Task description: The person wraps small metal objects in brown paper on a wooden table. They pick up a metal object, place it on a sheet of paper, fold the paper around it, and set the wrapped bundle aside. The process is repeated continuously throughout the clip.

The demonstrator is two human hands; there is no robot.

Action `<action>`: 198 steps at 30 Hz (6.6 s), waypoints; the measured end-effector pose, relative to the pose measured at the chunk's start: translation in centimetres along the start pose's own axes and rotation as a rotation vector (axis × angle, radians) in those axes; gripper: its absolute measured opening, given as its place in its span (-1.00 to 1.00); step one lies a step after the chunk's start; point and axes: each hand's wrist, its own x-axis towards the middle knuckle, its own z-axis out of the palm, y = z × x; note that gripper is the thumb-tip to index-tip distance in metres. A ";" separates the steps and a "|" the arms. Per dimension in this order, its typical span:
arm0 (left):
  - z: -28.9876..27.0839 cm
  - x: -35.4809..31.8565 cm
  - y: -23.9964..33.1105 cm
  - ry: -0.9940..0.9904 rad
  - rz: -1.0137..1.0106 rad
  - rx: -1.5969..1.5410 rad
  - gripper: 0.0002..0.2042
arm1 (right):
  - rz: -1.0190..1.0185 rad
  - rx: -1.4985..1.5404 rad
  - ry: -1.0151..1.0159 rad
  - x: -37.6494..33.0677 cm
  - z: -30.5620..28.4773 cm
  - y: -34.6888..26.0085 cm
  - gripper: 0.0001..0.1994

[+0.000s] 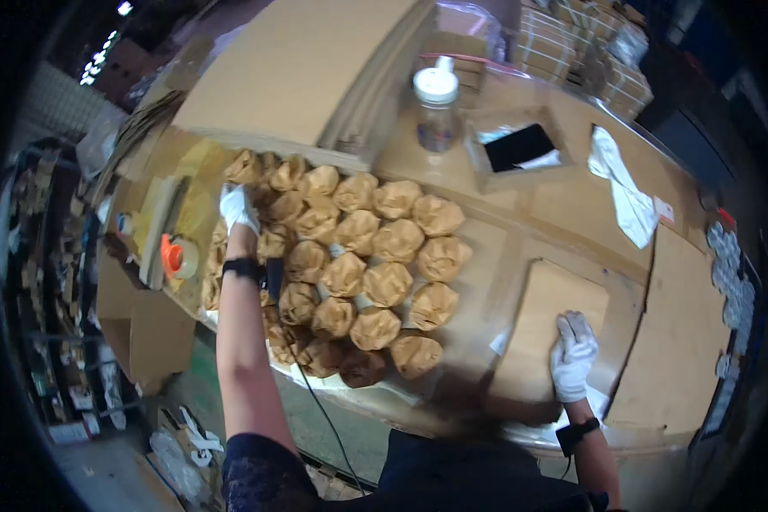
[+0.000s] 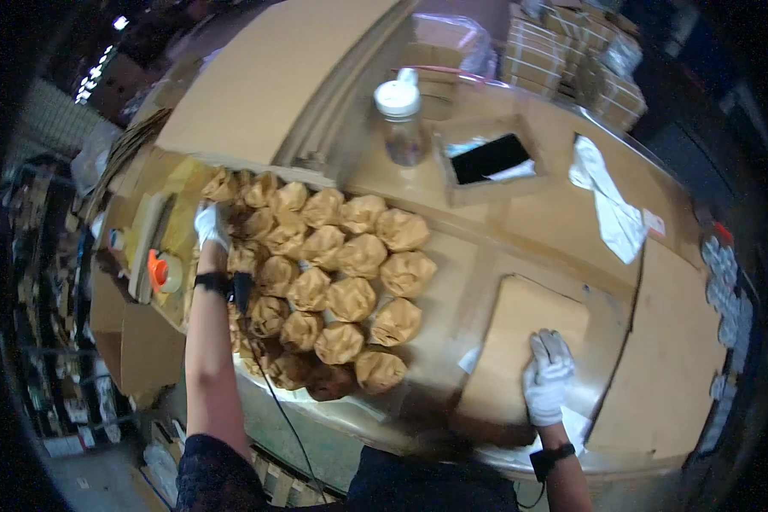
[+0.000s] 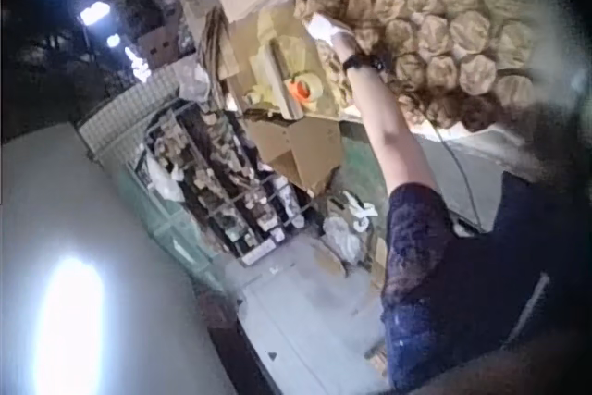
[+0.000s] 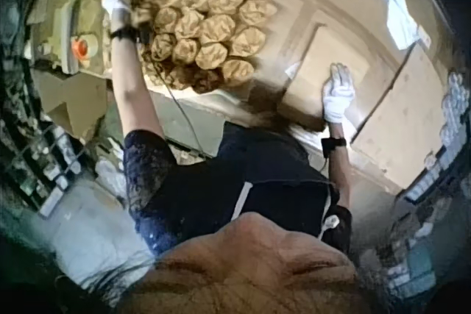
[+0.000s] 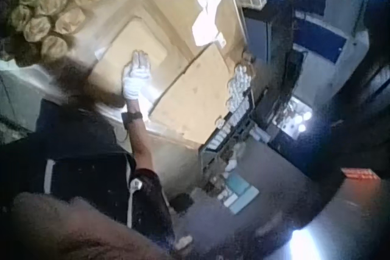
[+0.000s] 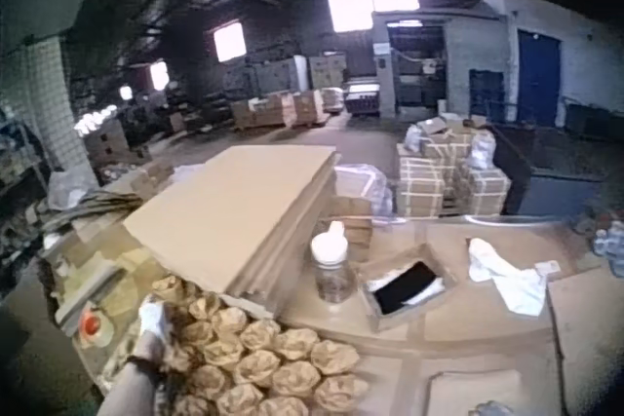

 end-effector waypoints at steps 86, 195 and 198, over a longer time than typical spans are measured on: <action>13.6 -51.4 16.0 -1.073 1.362 0.304 -0.44 | 0.013 0.087 -0.584 2.3 -5.9 3.0 -0.04; 12.3 -53.4 14.7 -1.055 1.035 0.294 -0.88 | -0.055 -0.103 -0.271 1.1 -10.1 0.0 -0.38; 16.6 -51.8 14.9 -0.908 1.207 0.436 -0.71 | -0.145 -0.135 -0.340 1.0 -5.8 1.4 -0.24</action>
